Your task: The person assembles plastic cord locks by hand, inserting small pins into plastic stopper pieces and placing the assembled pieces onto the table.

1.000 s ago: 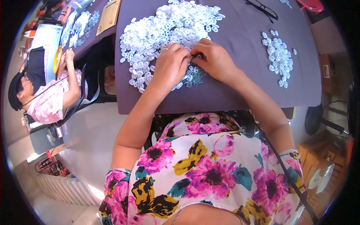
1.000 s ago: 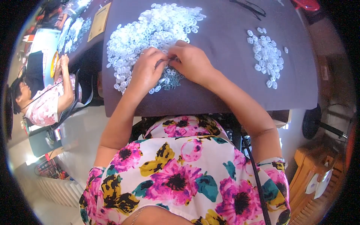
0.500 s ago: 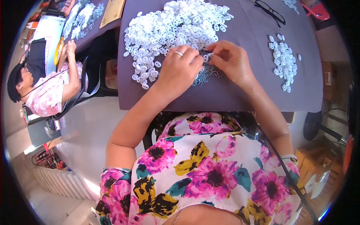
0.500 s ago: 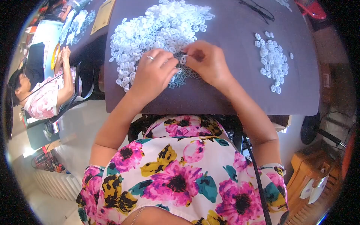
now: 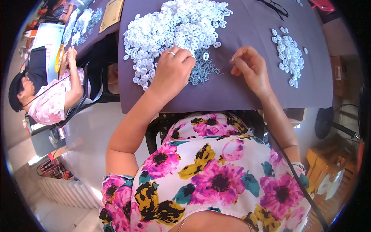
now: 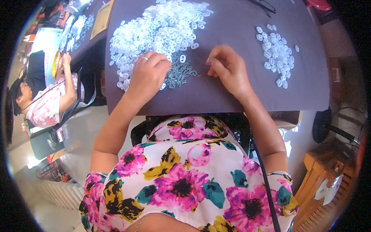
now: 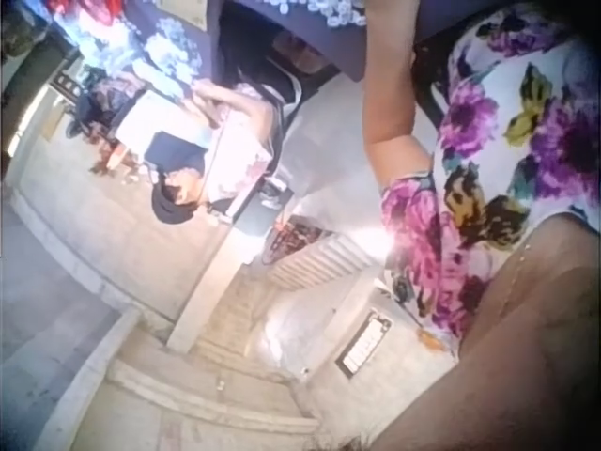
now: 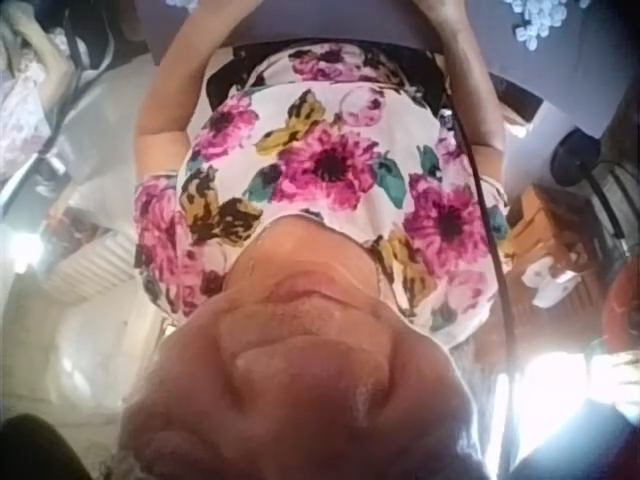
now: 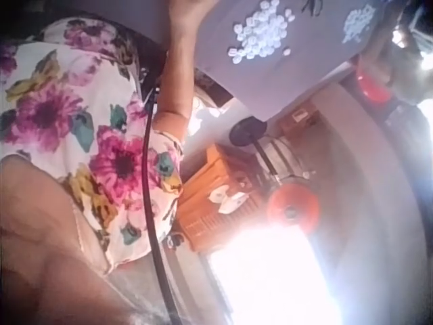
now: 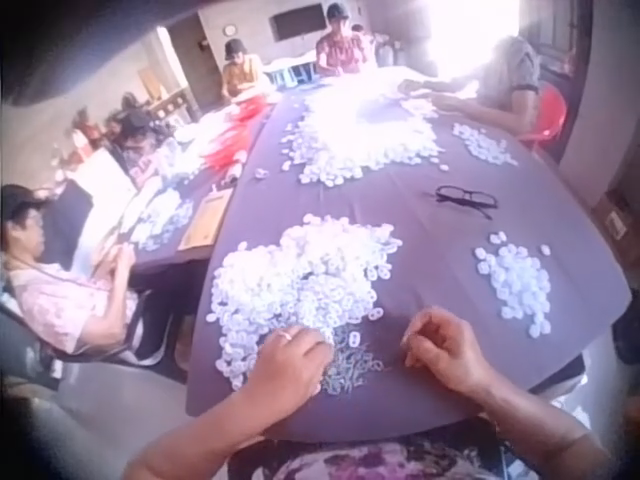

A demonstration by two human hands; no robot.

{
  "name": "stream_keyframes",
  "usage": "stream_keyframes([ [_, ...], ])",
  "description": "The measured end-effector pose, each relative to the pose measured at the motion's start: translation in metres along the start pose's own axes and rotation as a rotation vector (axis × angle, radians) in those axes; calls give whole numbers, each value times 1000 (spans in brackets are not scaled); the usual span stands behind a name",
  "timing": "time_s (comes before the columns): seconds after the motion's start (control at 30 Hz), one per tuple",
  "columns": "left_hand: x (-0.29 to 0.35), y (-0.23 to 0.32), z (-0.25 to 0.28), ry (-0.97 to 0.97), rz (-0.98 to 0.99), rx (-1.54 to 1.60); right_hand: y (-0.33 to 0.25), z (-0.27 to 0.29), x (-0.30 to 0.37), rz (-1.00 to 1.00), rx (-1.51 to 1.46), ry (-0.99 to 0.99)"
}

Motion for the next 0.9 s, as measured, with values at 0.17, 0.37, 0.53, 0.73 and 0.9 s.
stream_keyframes([
  [0.17,-10,22,0,9,-26,93,-1,1,-1,-10,-45,-4],
  [0.37,-20,45,-17,-59,-58,196,0,-1,-1,21,-20,-72],
  [0.53,-34,56,-35,-72,-107,147,8,5,-4,3,-74,-85],
  [0.73,-36,65,-36,-93,-128,41,7,7,-4,9,-152,-31],
  [0.9,-26,59,-25,-14,-105,141,3,5,-6,76,-98,-61],
])
Point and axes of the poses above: each hand's wrist, its own x-axis away from the middle knuckle, its own z-axis out of the back of the hand, y = z × x, the point moved 10 cm from there along -x, towards the middle knuckle, and after that the axes turned 6 degrees about -y, right-handed, at the moved point
